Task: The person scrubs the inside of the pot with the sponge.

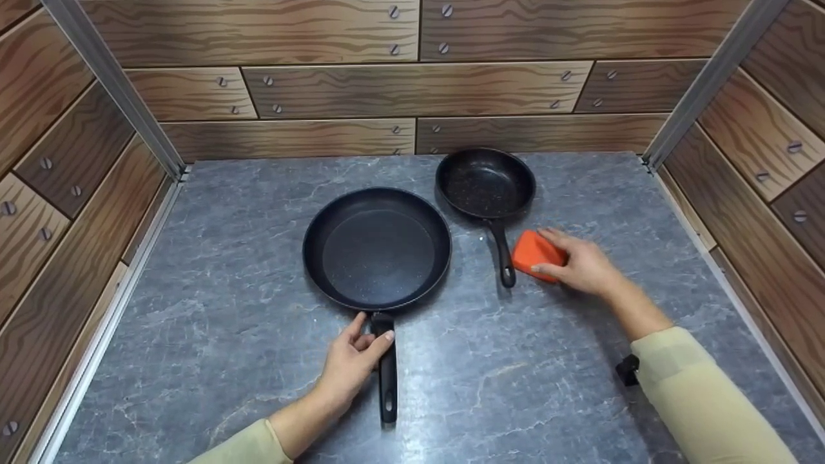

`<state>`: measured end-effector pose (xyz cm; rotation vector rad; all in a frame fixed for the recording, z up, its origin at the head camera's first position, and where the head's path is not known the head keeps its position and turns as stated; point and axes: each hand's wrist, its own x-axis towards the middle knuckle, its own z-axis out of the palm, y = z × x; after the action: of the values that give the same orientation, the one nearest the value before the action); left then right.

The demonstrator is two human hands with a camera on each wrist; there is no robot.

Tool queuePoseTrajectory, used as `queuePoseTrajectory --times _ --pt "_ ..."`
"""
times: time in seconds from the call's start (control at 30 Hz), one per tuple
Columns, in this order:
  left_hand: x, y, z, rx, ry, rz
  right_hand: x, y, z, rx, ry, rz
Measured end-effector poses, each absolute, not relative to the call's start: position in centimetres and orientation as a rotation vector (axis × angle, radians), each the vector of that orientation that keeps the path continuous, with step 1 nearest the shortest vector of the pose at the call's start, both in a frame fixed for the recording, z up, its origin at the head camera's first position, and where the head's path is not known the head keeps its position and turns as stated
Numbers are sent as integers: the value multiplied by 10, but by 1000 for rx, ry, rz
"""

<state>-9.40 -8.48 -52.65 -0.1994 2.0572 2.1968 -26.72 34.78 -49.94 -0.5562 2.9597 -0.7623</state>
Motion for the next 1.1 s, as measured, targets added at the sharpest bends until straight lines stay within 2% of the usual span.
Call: queuePoseTrajectory --times 1.1 --pt "-95 -88 -543 -102 1752 2372 -268 347 -500 -526 2895 -627"
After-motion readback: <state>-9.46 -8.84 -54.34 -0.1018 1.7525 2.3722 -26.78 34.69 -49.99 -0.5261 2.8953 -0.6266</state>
